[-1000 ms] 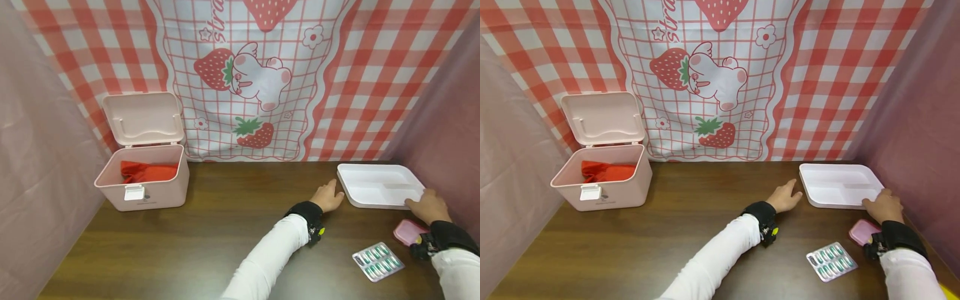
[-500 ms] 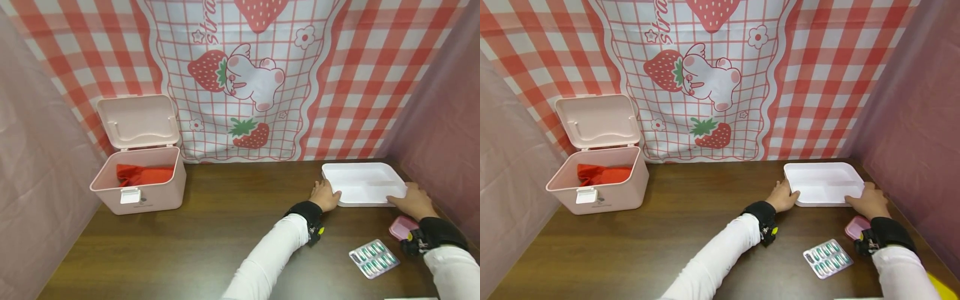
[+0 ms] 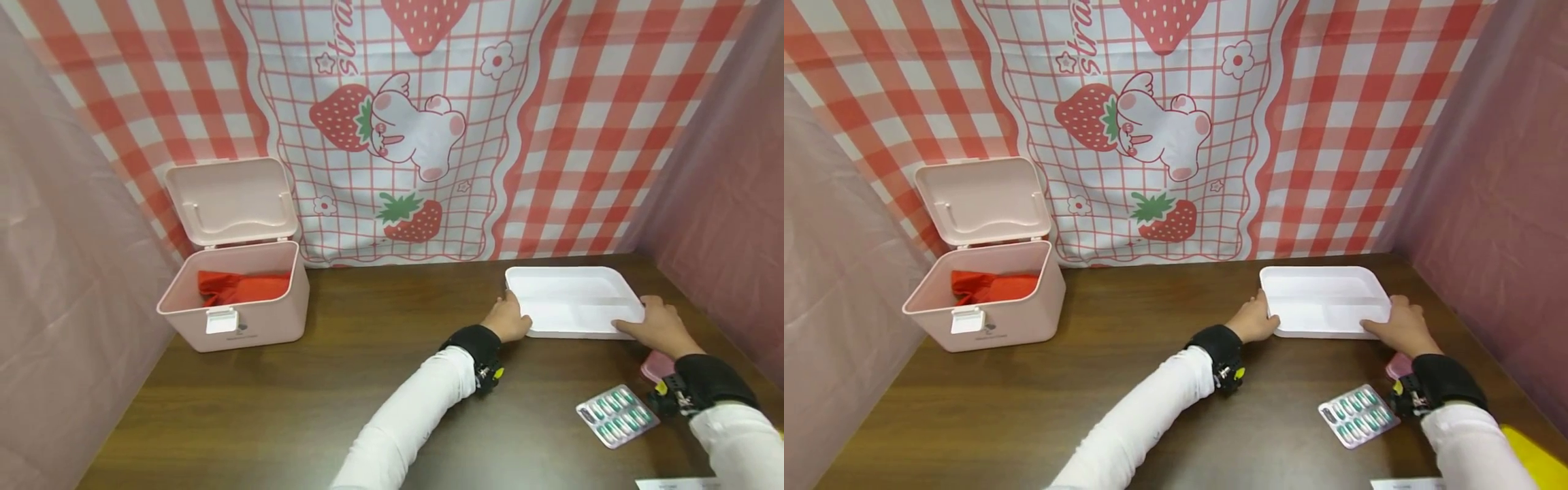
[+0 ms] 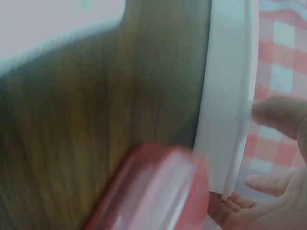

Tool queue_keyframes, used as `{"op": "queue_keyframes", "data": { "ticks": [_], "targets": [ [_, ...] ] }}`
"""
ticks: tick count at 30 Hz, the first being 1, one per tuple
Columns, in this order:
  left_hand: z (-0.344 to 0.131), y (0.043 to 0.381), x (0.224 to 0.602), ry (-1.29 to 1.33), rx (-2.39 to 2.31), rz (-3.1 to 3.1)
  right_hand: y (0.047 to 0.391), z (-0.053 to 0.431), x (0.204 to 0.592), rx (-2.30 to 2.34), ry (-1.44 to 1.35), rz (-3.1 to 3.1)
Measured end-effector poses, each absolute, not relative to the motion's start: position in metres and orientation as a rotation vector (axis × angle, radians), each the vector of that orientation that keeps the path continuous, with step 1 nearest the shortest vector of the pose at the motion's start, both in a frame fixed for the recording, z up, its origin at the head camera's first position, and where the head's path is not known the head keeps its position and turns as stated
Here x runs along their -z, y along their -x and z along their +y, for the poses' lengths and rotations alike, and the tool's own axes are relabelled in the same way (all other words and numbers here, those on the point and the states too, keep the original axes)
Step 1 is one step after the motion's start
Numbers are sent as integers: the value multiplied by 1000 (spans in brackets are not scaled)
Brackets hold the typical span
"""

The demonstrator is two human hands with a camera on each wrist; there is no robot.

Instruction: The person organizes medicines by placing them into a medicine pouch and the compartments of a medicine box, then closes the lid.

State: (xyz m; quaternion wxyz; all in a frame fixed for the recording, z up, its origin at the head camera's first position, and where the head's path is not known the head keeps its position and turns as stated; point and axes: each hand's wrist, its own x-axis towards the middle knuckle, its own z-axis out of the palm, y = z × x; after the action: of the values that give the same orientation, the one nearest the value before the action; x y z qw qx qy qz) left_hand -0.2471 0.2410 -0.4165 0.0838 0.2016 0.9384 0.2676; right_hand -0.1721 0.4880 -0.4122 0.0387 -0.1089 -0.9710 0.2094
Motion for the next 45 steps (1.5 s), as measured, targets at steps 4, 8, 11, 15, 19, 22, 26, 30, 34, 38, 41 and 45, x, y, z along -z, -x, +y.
{"op": "queue_keyframes", "data": {
  "ticks": [4, 8, 11, 15, 19, 22, 26, 30, 34, 38, 41, 45],
  "targets": [
    [225, 248, 420, -628, -760, 2816, 173, 476, 409, -677, 333, -3028],
    [206, 245, 418, -649, -714, 2822, 171, 462, 407, -711, 280, -3032],
    [189, 240, 416, -671, -696, 2816, 169, 451, 407, -737, 231, -3022],
    [164, 233, 415, -748, -681, 2811, 164, 435, 410, -786, 168, -2993],
    [135, 225, 415, -814, -689, 2793, 156, 417, 413, -793, 75, -2944],
    [112, 218, 414, -836, -709, 2773, 151, 401, 414, -783, 11, -2923],
    [81, 206, 412, -865, -716, 2741, 143, 379, 414, -790, -65, -2912],
    [50, 194, 407, -879, -669, 2711, 134, 356, 413, -812, -118, -2921],
    [23, 181, 403, -868, -609, 2684, 123, 336, 416, -861, -179, -2915],
    [0, 170, 400, -850, -583, 2653, 114, 323, 420, -947, -245, -2887],
    [-14, 163, 400, -837, -565, 2642, 108, 314, 422, -1015, -287, -2879],
    [-31, 155, 402, -851, -572, 2617, 100, 304, 424, -1070, -318, -2880]
  ]
}}
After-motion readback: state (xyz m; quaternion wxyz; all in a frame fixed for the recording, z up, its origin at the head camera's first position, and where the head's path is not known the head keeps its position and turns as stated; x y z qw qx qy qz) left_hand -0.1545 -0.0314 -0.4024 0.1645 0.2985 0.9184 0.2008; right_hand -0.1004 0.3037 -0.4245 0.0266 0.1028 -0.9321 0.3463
